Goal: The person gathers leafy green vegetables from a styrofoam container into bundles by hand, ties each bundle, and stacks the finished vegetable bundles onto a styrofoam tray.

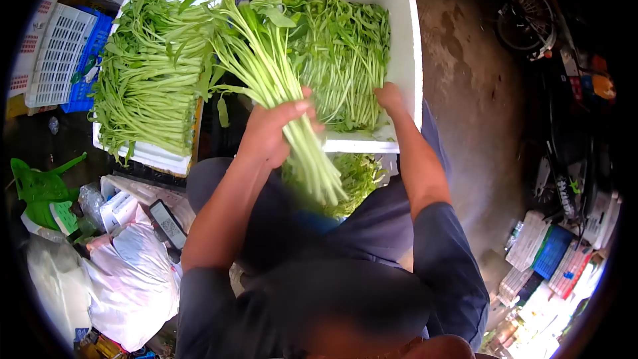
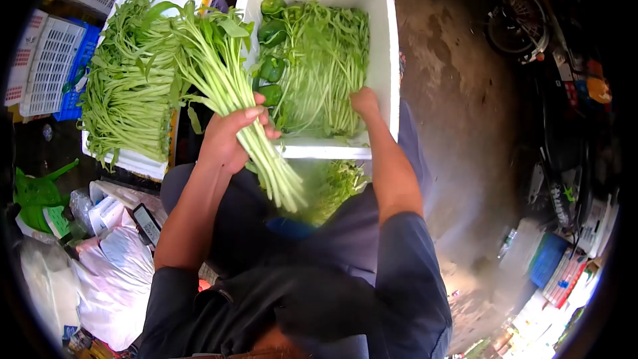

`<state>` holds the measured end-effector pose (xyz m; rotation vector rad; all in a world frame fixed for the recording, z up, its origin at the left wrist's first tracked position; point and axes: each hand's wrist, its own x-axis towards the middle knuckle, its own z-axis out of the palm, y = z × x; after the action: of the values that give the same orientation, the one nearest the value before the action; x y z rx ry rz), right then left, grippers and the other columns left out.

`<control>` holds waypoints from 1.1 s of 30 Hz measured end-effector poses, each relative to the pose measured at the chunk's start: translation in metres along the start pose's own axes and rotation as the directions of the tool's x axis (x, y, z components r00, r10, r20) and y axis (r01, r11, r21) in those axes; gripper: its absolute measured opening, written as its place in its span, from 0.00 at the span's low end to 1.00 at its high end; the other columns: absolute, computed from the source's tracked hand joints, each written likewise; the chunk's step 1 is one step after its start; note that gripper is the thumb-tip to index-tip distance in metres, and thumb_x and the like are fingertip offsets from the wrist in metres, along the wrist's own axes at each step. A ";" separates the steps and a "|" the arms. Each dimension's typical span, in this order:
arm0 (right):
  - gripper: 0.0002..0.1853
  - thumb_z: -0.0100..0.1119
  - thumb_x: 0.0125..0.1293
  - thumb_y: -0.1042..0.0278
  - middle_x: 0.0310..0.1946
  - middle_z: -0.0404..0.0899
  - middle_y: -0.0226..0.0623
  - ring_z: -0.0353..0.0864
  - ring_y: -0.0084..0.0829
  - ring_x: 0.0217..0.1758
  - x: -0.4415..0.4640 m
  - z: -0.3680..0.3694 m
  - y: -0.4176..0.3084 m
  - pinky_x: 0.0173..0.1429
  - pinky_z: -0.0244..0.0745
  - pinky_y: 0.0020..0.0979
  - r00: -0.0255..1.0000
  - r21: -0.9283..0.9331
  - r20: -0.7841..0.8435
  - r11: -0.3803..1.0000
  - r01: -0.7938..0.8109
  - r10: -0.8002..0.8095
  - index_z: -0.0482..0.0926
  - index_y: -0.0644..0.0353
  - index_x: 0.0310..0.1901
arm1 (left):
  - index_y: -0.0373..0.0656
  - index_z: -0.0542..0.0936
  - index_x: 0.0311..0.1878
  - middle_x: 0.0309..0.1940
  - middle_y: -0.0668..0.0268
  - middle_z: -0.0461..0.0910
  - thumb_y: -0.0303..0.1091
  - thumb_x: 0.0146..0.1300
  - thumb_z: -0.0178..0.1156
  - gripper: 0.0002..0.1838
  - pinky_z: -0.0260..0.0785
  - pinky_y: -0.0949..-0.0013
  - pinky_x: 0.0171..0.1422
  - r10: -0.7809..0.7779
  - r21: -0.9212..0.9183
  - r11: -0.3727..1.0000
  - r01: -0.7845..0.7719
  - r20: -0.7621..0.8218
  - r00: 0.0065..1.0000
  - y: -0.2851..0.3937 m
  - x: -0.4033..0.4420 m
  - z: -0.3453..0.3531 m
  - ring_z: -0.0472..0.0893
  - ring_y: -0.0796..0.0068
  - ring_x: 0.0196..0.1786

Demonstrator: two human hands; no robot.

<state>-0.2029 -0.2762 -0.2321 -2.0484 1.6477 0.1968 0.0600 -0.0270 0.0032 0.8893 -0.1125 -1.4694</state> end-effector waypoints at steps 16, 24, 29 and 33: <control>0.16 0.60 0.69 0.64 0.36 0.83 0.51 0.87 0.39 0.38 -0.009 -0.017 -0.013 0.39 0.83 0.36 0.968 0.600 0.190 0.762 -0.245 0.163 0.76 0.72 0.47 | 0.39 0.76 0.53 0.35 0.59 0.79 0.30 0.63 0.63 0.16 0.79 0.52 0.48 0.055 -0.053 0.997 -0.053 0.024 0.998 0.006 0.000 -0.008 0.82 0.61 0.36; 0.11 0.55 0.74 0.68 0.31 0.79 0.41 0.74 0.24 0.25 -0.147 -0.084 -0.061 0.31 0.75 0.29 1.000 0.919 -0.004 0.395 -0.008 0.029 0.73 0.70 0.45 | 0.36 0.76 0.54 0.36 0.60 0.79 0.30 0.62 0.66 0.19 0.80 0.55 0.46 0.048 0.003 0.999 -0.048 0.003 0.999 0.002 -0.010 0.001 0.82 0.65 0.35; 0.08 0.54 0.74 0.73 0.27 0.77 0.35 0.74 0.21 0.28 -0.225 -0.075 -0.083 0.34 0.70 0.25 0.976 0.927 -0.216 0.314 0.207 -0.005 0.72 0.69 0.48 | 0.33 0.76 0.55 0.37 0.59 0.80 0.27 0.61 0.65 0.20 0.82 0.59 0.43 0.068 0.119 0.991 -0.064 -0.034 0.997 -0.013 -0.014 0.012 0.84 0.66 0.38; 0.09 0.57 0.73 0.74 0.31 0.79 0.33 0.75 0.20 0.30 -0.268 -0.075 -0.111 0.37 0.71 0.23 0.962 0.909 -0.268 0.341 0.239 0.042 0.72 0.67 0.50 | 0.27 0.77 0.55 0.41 0.53 0.85 0.24 0.61 0.65 0.20 0.83 0.63 0.42 0.040 0.318 0.948 -0.011 -0.086 0.996 -0.035 -0.011 0.012 0.86 0.63 0.37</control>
<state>-0.1810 -0.0609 -0.0254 -1.2055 1.2155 -0.9294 0.0225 -0.0173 -0.0035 1.2100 -0.2986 -1.4056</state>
